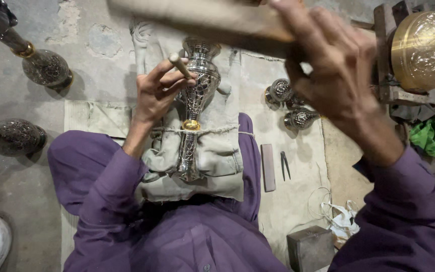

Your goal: The person sits on the floor holding a small punch against an engraved metal vase resting on a cloth pad and repeatedly strikes the punch with a wooden mallet, working the vase's decorated surface. They reposition the punch and rotate the vase between strikes to continue detailing the pattern.

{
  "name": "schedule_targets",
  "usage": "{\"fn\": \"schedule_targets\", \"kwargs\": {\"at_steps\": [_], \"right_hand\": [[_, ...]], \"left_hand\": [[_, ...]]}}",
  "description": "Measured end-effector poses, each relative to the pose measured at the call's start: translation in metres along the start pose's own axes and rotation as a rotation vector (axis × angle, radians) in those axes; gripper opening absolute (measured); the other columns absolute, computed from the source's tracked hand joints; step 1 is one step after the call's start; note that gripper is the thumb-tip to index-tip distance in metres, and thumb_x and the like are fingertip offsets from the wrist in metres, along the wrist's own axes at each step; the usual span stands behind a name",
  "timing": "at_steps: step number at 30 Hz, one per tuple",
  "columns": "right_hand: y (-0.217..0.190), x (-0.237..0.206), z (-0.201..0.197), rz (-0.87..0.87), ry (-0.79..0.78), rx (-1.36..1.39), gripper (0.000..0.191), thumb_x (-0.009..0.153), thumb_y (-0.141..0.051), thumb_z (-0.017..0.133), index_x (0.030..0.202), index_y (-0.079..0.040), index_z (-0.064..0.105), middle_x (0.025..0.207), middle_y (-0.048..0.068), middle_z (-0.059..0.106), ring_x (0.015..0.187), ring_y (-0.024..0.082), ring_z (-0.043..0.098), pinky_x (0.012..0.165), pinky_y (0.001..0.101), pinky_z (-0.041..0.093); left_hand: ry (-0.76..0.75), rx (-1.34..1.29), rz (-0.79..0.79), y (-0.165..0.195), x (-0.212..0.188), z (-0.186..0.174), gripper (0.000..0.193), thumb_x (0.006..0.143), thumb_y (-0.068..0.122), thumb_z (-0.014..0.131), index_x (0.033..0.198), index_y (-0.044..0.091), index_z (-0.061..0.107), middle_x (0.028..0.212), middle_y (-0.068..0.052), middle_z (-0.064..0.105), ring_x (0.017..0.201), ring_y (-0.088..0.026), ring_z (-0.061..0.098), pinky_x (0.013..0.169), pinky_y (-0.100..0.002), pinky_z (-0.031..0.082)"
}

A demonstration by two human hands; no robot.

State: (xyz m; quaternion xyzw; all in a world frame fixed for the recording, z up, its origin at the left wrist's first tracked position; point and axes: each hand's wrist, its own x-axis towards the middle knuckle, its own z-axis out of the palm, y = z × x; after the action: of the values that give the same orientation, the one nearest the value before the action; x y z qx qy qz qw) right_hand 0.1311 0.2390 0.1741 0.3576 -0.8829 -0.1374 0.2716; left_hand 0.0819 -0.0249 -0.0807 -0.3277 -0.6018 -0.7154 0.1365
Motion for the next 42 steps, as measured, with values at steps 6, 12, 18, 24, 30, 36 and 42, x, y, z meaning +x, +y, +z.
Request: {"fn": "schedule_targets", "kwargs": {"at_steps": [6, 12, 18, 24, 30, 36, 42], "right_hand": [[-0.01, -0.015, -0.001, -0.006, -0.18, -0.242, 0.054, 0.098, -0.009, 0.069, 0.149, -0.022, 0.059, 0.099, -0.002, 0.072, 0.076, 0.013, 0.065, 0.063, 0.0312, 0.054], [0.002, -0.032, 0.028, 0.125, -0.436, -0.126, 0.056, 0.102, -0.011, 0.064, 0.157, -0.02, 0.058, 0.097, 0.004, 0.071, 0.071, 0.015, 0.065, 0.057, 0.0326, 0.055], [0.004, -0.045, 0.035, 0.056, -0.409, -0.263, 0.055, 0.098, -0.016, 0.064, 0.152, -0.027, 0.06, 0.097, 0.0, 0.073, 0.071, 0.014, 0.069, 0.058, 0.036, 0.056], [0.008, -0.033, 0.022, 0.18, -0.159, 0.154, 0.048, 0.11, -0.008, 0.063, 0.157, -0.012, 0.053, 0.107, 0.006, 0.07, 0.084, 0.017, 0.066, 0.072, 0.0328, 0.056], [-0.002, -0.017, -0.005, -0.003, -0.083, -0.104, 0.056, 0.1, -0.011, 0.071, 0.153, -0.018, 0.053, 0.103, 0.001, 0.071, 0.081, 0.016, 0.065, 0.068, 0.0329, 0.051], [-0.01, -0.005, -0.004, -0.017, -0.06, -0.174, 0.053, 0.1, -0.011, 0.073, 0.15, -0.02, 0.058, 0.105, -0.001, 0.072, 0.079, 0.011, 0.062, 0.065, 0.0263, 0.048], [-0.009, -0.009, 0.001, -0.035, -0.081, -0.221, 0.045, 0.101, -0.016, 0.074, 0.144, -0.019, 0.063, 0.093, -0.001, 0.072, 0.069, 0.01, 0.06, 0.054, 0.0253, 0.044]], "left_hand": [[0.038, 0.028, -0.018, 0.001, -0.002, 0.005, 0.051, 0.101, -0.004, 0.075, 0.146, 0.007, 0.053, 0.116, -0.014, 0.077, 0.107, -0.02, 0.077, 0.094, -0.032, 0.066], [0.048, 0.069, 0.015, 0.002, 0.007, 0.007, 0.053, 0.097, -0.003, 0.078, 0.144, 0.005, 0.056, 0.113, -0.012, 0.078, 0.103, -0.017, 0.077, 0.092, -0.03, 0.066], [0.045, 0.012, -0.002, 0.008, 0.007, 0.007, 0.042, 0.1, -0.007, 0.074, 0.139, 0.001, 0.061, 0.112, -0.01, 0.078, 0.108, -0.017, 0.076, 0.1, -0.032, 0.065], [0.078, 0.135, -0.01, 0.011, 0.003, 0.009, 0.046, 0.098, -0.002, 0.078, 0.139, 0.001, 0.059, 0.111, -0.011, 0.078, 0.106, -0.016, 0.077, 0.095, -0.028, 0.065], [0.079, 0.055, 0.003, 0.01, 0.001, 0.009, 0.045, 0.099, -0.003, 0.079, 0.139, 0.001, 0.059, 0.111, -0.012, 0.077, 0.108, -0.018, 0.075, 0.097, -0.03, 0.064], [0.047, 0.017, -0.009, 0.005, -0.001, 0.006, 0.044, 0.1, -0.005, 0.075, 0.141, 0.001, 0.057, 0.118, -0.013, 0.076, 0.112, -0.019, 0.075, 0.1, -0.03, 0.064], [0.04, 0.023, 0.0, 0.004, -0.001, 0.006, 0.045, 0.1, -0.005, 0.075, 0.141, 0.002, 0.058, 0.116, -0.013, 0.077, 0.112, -0.021, 0.075, 0.102, -0.031, 0.064]]}}
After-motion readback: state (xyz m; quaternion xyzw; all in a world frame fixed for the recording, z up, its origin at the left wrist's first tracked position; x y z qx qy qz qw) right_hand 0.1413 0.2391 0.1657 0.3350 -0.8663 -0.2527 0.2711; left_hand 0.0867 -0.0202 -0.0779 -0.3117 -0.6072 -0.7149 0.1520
